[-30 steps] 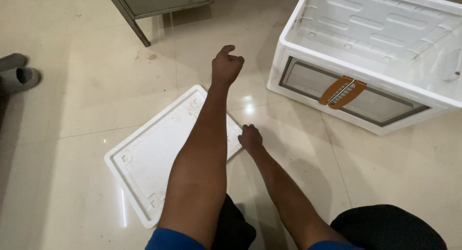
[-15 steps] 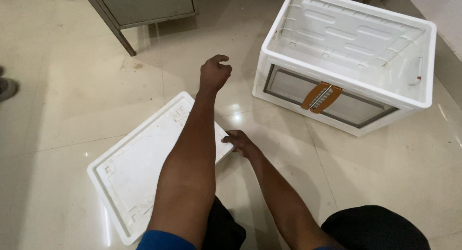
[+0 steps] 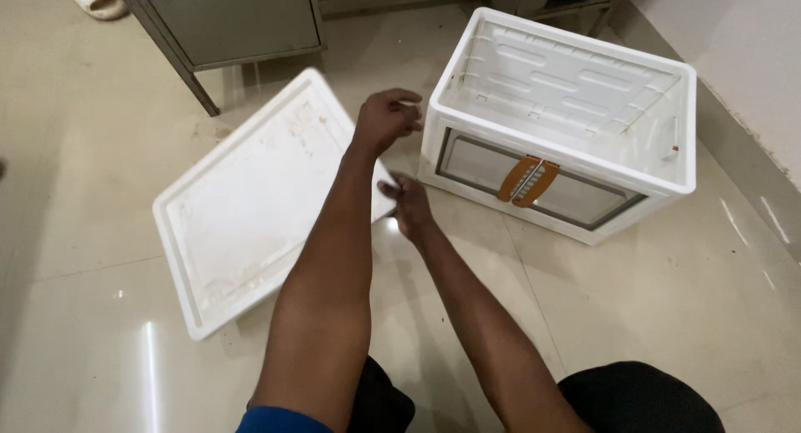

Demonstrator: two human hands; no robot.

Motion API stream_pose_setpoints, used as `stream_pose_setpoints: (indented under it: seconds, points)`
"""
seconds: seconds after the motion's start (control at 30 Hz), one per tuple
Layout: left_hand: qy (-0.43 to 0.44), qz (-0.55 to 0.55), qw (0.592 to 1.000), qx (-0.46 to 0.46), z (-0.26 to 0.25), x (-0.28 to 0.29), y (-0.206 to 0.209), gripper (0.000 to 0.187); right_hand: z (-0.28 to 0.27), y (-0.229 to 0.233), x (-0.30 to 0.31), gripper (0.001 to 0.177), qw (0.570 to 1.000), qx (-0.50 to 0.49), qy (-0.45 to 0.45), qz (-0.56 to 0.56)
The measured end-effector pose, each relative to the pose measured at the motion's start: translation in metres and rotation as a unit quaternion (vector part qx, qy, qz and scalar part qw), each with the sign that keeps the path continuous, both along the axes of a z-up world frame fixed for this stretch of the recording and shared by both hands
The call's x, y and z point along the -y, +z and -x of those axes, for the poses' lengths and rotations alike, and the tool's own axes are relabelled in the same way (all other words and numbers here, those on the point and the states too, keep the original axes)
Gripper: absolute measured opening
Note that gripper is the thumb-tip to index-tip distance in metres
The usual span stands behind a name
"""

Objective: The person assembles a white plastic storage box by inserting a frame, attaching the lid, and stacking it with other boxes. They then disassemble the box by removing the lid and frame, folding it flat, and reassembling it again.

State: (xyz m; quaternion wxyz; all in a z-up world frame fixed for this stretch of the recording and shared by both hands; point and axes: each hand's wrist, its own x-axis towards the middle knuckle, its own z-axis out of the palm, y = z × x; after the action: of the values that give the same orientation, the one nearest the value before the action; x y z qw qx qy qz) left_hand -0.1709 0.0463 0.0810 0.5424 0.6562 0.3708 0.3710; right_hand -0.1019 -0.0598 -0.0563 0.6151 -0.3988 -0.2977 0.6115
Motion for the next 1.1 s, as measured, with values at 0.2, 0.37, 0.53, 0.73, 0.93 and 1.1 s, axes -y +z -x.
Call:
stream_pose_setpoints:
  seconds: [0.2,0.37,0.53,0.73,0.93,1.1]
  points:
    - [0.112,-0.126,0.98,0.102,-0.014,-0.001,0.038,0.024,-0.08,0.08,-0.018,0.041,0.992,0.01,-0.121,-0.026]
    - [0.304,-0.231,0.919,0.097,-0.013,0.006,0.06,0.016,-0.174,0.136,0.004,0.046,0.97,0.0,-0.228,-0.085]
    - [0.491,-0.328,0.807,0.006,-0.003,-0.009,0.037,0.02,-0.263,0.194,0.038,0.055,0.94,-0.03,-0.331,-0.083]
    - [0.549,-0.193,0.812,-0.047,-0.02,-0.036,-0.007,0.045,-0.316,0.21,0.087,0.059,0.926,-0.064,-0.352,-0.121]
    - [0.36,0.068,0.905,0.216,-0.064,-0.011,-0.009,0.07,-0.344,0.183,0.108,0.056,0.901,-0.121,-0.408,-0.086]
    - [0.271,0.109,0.929,0.229,-0.076,-0.008,-0.007,0.064,-0.368,0.165,0.138,0.053,0.9,-0.114,-0.409,-0.096]
